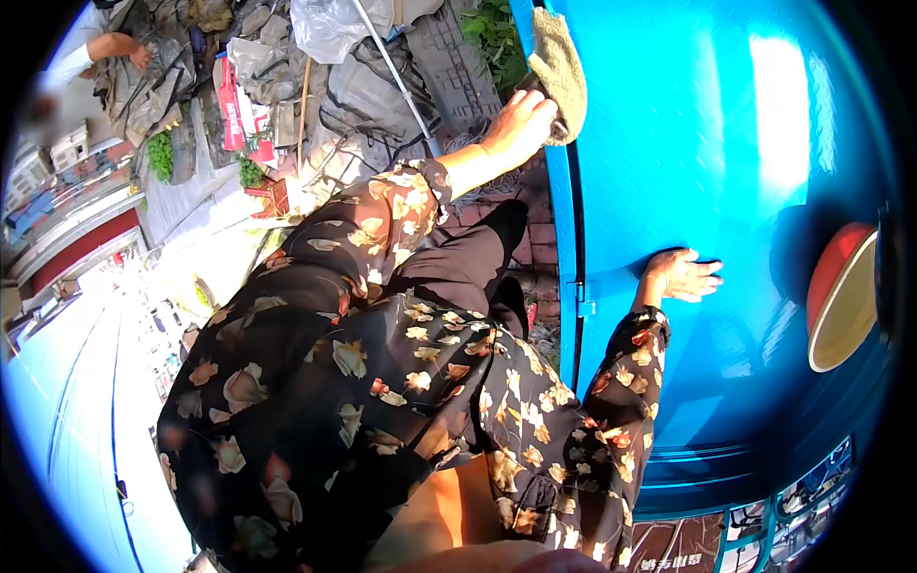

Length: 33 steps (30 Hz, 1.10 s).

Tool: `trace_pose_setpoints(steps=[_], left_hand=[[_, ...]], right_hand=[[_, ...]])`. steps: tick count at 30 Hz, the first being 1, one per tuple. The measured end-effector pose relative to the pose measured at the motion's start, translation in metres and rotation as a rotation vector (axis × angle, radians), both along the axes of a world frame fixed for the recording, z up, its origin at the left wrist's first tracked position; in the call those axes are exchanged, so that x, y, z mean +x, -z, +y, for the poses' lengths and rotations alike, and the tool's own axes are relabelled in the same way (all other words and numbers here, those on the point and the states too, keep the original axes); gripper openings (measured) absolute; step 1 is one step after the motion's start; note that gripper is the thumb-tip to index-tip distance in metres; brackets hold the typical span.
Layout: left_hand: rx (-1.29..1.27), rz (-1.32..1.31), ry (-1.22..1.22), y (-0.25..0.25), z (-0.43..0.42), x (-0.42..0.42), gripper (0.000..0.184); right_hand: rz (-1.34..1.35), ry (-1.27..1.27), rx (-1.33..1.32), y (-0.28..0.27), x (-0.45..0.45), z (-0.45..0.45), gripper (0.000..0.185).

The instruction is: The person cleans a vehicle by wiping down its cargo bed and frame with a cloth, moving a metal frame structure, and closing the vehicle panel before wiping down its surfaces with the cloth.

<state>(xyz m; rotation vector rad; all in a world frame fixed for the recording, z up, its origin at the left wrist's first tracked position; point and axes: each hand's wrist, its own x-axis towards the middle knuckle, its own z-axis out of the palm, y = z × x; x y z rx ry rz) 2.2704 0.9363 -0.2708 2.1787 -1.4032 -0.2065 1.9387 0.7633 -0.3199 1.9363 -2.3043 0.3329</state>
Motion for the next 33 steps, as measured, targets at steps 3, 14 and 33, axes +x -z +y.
trace_pose_setpoints(steps=[3, 14, 33], left_hand=[[0.116, 0.099, 0.33, -0.035, 0.013, -0.019, 0.016], [-0.142, 0.232, -0.282, -0.086, -0.017, 0.161, 0.028], [-0.476, 0.218, -0.727, -0.015, -0.096, 0.241, 0.043]], right_hand=[[-0.006, -0.002, 0.015, 0.005, 0.003, -0.007, 0.061], [0.064, -0.008, -0.029, 0.012, -0.006, -0.008, 0.058], [0.068, -0.013, 0.012, -0.017, -0.001, -0.003, 0.061]])
